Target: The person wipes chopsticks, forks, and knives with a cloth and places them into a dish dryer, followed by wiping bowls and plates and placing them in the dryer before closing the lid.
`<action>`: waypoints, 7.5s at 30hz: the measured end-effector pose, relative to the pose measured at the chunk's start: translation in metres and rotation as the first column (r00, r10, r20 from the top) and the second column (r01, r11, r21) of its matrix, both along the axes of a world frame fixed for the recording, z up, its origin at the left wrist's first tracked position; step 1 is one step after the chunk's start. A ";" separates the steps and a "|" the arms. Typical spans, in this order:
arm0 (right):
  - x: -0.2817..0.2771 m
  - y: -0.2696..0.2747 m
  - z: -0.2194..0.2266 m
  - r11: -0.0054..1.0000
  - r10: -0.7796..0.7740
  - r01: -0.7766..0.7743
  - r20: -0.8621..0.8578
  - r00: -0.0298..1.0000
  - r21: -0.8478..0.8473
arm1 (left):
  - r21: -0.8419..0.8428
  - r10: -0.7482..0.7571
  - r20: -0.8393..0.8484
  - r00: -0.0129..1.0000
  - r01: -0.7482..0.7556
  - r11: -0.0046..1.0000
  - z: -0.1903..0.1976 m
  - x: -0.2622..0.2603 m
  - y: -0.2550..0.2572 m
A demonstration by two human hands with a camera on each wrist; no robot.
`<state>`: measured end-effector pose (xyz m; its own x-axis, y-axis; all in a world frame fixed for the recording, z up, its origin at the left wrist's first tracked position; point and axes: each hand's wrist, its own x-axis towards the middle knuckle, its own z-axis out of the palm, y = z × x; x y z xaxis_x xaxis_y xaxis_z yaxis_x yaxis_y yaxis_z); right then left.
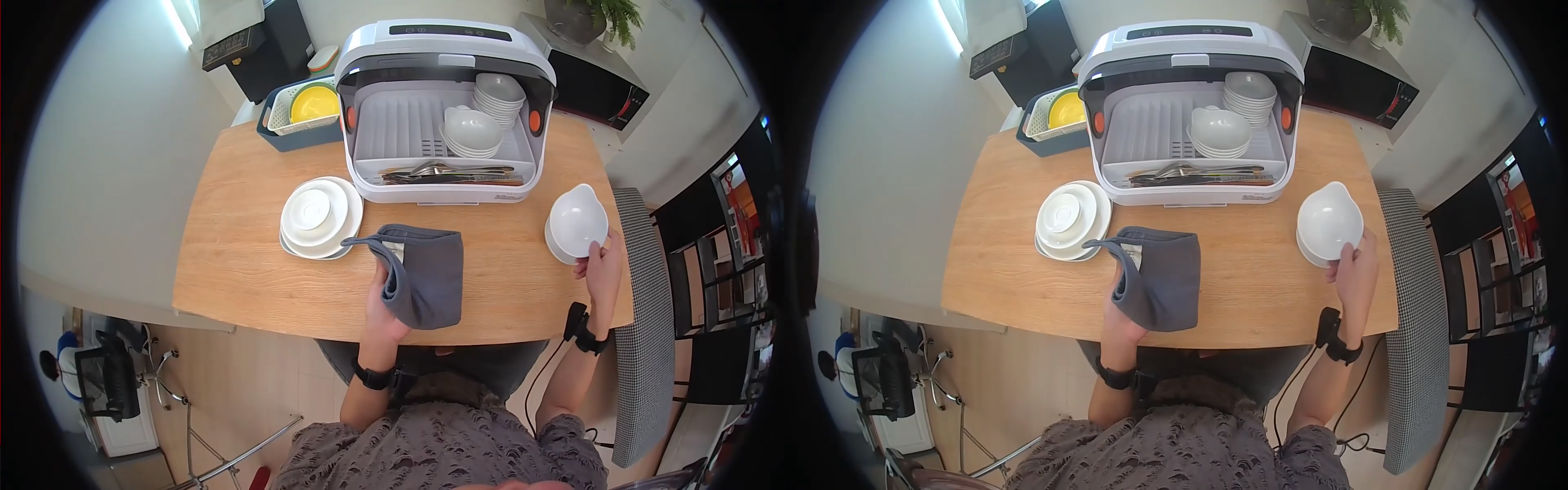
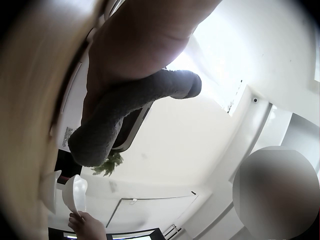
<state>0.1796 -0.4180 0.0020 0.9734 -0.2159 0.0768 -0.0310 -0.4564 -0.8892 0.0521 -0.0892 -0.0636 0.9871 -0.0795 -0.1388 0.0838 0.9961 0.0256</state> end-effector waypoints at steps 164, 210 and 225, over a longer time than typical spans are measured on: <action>0.076 0.061 0.019 0.637 0.232 -0.129 0.029 0.972 -0.760 | 0.398 0.123 0.130 0.984 -0.166 0.902 -0.006 -0.016 0.010; -0.100 0.130 -0.036 0.880 0.462 -0.468 0.084 0.883 0.086 | 0.914 0.325 0.396 0.859 -0.334 -0.232 0.032 0.012 -0.036; -0.101 0.122 0.001 0.824 0.565 -0.551 0.125 0.815 -0.129 | 0.965 0.267 0.264 0.927 -0.256 -0.064 0.029 0.008 -0.042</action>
<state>0.0790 -0.2959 0.0029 0.8992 0.3749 0.2254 0.3831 -0.4259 -0.8197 0.0597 -0.1313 -0.0341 0.8972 0.4022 0.1824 -0.1701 -0.0663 0.9832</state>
